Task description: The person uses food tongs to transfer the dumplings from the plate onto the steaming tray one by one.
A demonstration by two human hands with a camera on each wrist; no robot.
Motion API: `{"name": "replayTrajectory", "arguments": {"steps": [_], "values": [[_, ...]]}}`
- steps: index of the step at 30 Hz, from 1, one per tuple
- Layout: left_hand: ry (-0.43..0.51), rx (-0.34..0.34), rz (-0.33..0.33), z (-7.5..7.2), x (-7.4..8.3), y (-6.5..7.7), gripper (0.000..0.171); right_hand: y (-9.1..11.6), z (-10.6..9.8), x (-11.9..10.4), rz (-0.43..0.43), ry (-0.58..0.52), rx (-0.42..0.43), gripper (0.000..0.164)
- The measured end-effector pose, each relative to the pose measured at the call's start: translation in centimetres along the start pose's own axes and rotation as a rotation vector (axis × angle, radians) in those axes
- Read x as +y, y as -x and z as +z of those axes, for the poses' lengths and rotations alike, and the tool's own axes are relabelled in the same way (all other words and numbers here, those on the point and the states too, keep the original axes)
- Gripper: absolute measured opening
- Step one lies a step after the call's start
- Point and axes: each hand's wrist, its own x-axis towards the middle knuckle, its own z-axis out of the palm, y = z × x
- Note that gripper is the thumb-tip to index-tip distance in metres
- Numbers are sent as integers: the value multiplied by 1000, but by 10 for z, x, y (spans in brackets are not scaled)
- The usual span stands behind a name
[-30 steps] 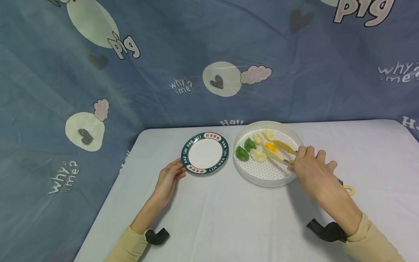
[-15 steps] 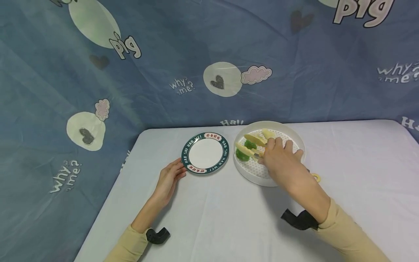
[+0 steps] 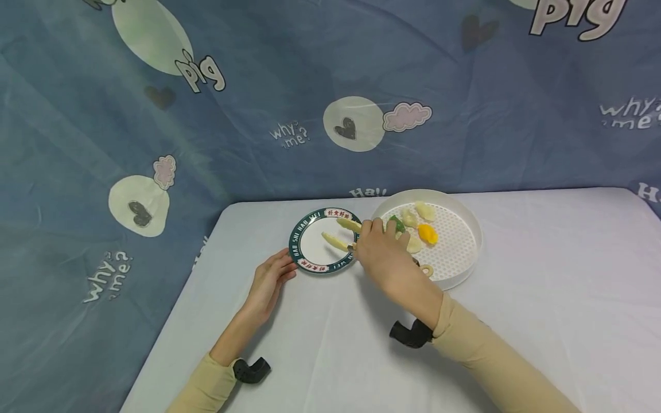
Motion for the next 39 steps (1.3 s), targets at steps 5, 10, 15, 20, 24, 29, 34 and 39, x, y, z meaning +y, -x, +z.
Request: {"name": "replayTrajectory", "arguments": {"steps": [5, 10, 15, 20, 24, 29, 34, 39], "values": [[2, 4, -3, 0, 1, 0, 59, -17, 17, -14, 25, -52, -32, 50], [-1, 0, -1, 0, 1, 0, 59, -27, 33, -25, 29, -54, -36, 59], [10, 9, -3, 0, 1, 0, 58, -28, 47, -31, 5, -8, 19, 60], [7, 11, -11, 1, 2, 1, 59, -23, 58, -34, -20, 58, 111, 59], [14, 4, -4, 1, 2, 0, 58, -15, 66, -35, -25, 95, 142, 61], [26, 0, -3, 0, 1, -1, 58, -7, 74, -38, -17, 180, 179, 62], [28, 1, -4, 0, 0, -1, 57, -2, 84, -43, 11, 253, 252, 57], [22, -2, 3, -1, 0, -1, 57, 0, 89, -45, 41, 290, 241, 57]]}}
